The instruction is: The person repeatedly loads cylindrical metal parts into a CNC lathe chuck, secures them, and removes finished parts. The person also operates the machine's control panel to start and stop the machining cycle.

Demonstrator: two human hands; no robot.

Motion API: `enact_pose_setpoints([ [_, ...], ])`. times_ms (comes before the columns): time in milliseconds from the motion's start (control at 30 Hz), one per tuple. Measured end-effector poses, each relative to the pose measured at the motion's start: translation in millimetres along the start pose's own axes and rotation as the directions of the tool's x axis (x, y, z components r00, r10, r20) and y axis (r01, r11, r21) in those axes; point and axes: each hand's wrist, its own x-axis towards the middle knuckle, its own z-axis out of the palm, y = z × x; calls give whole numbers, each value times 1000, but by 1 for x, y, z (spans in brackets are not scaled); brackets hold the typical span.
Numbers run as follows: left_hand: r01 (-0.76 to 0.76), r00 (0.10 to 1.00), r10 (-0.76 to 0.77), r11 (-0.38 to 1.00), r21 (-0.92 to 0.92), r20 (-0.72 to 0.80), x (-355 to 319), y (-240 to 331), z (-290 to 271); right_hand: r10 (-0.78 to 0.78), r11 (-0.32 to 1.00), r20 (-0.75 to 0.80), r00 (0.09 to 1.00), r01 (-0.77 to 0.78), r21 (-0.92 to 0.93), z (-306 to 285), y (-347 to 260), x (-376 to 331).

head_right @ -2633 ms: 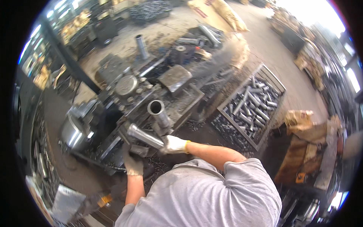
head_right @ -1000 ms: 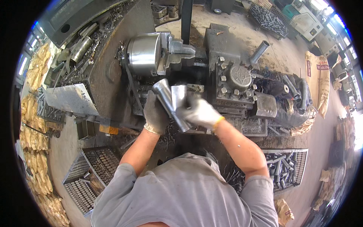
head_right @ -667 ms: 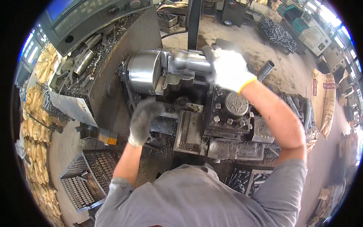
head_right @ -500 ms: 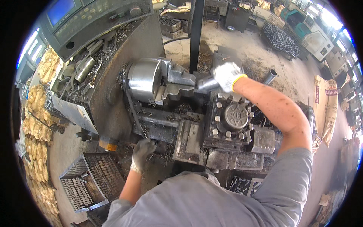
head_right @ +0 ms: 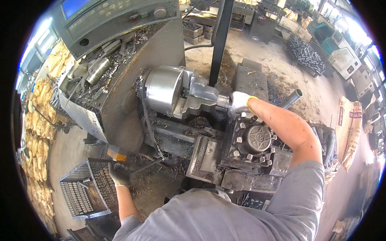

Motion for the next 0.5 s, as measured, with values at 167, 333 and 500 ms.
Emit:
enact_pose_setpoints([
  [167, 155, 963, -180, 979, 134, 200, 27, 17, -25, -225, 962, -214, 951, 252, 108, -1, -25, 11],
  [333, -241, 970, 225, 822, 516, 95, 56, 4, -45, -98, 995, -439, 893, 77, -64, -52, -51, -76],
  [500, -481, 811, 567, 509, 714, 142, 12, 13, -19, -23, 950, -810, 586, 266, 165, 2, -126, -216],
])
